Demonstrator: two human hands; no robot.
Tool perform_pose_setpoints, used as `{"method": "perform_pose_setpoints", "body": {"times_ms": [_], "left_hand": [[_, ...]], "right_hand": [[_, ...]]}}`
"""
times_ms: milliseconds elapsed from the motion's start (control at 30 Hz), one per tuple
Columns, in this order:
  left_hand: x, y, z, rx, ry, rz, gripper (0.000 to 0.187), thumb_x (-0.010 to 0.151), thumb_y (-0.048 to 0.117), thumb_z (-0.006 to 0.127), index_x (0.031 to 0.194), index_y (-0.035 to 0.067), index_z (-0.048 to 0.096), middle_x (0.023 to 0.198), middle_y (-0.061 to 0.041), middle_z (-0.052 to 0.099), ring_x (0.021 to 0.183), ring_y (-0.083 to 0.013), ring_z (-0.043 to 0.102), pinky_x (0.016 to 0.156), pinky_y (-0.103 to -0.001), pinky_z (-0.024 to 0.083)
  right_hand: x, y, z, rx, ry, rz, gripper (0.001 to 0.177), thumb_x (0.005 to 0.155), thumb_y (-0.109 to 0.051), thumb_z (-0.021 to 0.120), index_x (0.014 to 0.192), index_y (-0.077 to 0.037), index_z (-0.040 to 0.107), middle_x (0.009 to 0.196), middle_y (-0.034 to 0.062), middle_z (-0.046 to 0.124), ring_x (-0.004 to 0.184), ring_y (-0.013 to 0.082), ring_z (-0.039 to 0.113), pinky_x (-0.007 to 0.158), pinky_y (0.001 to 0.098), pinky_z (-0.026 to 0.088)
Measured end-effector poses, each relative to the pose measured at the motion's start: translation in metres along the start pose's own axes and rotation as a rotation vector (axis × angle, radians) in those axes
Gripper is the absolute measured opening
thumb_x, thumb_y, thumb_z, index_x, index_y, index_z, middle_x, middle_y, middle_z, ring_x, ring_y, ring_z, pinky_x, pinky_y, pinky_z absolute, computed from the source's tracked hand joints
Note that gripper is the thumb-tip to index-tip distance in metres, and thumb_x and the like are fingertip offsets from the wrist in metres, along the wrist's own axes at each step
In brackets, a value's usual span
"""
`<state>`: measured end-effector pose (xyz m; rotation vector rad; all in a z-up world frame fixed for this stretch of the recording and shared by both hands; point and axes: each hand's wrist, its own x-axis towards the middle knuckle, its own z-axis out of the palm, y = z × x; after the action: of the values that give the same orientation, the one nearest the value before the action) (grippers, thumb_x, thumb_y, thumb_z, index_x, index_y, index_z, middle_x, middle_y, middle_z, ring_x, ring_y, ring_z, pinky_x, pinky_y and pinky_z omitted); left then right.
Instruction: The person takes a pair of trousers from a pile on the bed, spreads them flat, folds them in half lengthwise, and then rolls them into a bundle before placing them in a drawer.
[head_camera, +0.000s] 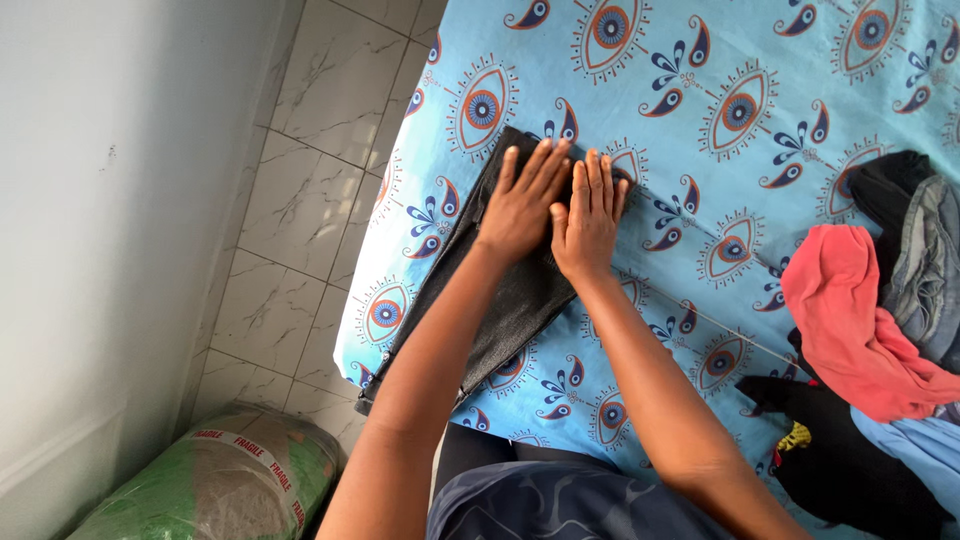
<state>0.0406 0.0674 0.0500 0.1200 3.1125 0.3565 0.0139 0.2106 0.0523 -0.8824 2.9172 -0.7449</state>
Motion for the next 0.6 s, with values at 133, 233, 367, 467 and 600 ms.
{"method": "perform_pose_setpoints", "body": {"times_ms": [133, 233, 367, 467, 600], "left_hand": [[-0.004, -0.025, -0.021, -0.143, -0.188, -0.035, 0.085, 0.093, 0.057, 0.055, 0.161, 0.013, 0.030, 0.171, -0.004, 0.016, 0.158, -0.0223, 0.009, 0.126, -0.061, 0.003], [-0.002, -0.039, -0.030, -0.170, -0.250, -0.016, 0.087, 0.092, 0.061, 0.055, 0.161, 0.016, 0.029, 0.170, -0.001, 0.013, 0.157, -0.0239, 0.006, 0.125, -0.063, 0.001], [0.007, -0.059, -0.019, -0.096, -0.065, -0.002, 0.084, 0.093, 0.051, 0.064, 0.160, 0.014, 0.032, 0.170, 0.000, 0.020, 0.157, -0.0287, 0.010, 0.123, -0.065, 0.005], [0.016, -0.071, -0.011, -0.037, 0.000, 0.070, 0.084, 0.089, 0.026, 0.073, 0.162, 0.009, 0.035, 0.163, -0.007, 0.041, 0.153, -0.0293, 0.030, 0.120, -0.060, 0.021], [0.037, -0.083, -0.015, -0.176, 0.000, 0.067, 0.064, 0.074, 0.008, 0.074, 0.136, 0.005, 0.057, 0.128, -0.011, 0.059, 0.127, -0.0308, 0.049, 0.107, -0.055, 0.037]], "right_hand": [[-0.008, 0.021, 0.000, -0.169, -0.171, 0.045, 0.076, 0.103, -0.042, 0.050, 0.159, 0.006, 0.030, 0.169, 0.0224, 0.021, 0.158, 0.0403, 0.014, 0.124, 0.0630, 0.006], [-0.018, 0.037, -0.004, -0.146, -0.150, 0.033, 0.080, 0.104, -0.045, 0.052, 0.159, 0.008, 0.029, 0.169, 0.0237, 0.022, 0.157, 0.0404, 0.015, 0.123, 0.0634, 0.007], [-0.019, 0.050, -0.006, -0.081, -0.062, -0.007, 0.067, 0.107, -0.038, 0.058, 0.159, 0.002, 0.041, 0.164, 0.0155, 0.038, 0.154, 0.0357, 0.033, 0.126, 0.0605, 0.021], [-0.014, 0.055, -0.016, 0.013, -0.022, 0.010, 0.054, 0.100, -0.026, 0.068, 0.148, -0.005, 0.055, 0.151, 0.0071, 0.053, 0.139, 0.0316, 0.048, 0.119, 0.0542, 0.035], [0.011, 0.055, -0.032, 0.075, -0.170, 0.103, 0.058, 0.077, -0.021, 0.086, 0.130, -0.009, 0.065, 0.124, 0.0099, 0.057, 0.119, 0.0335, 0.052, 0.098, 0.0514, 0.039]]}}
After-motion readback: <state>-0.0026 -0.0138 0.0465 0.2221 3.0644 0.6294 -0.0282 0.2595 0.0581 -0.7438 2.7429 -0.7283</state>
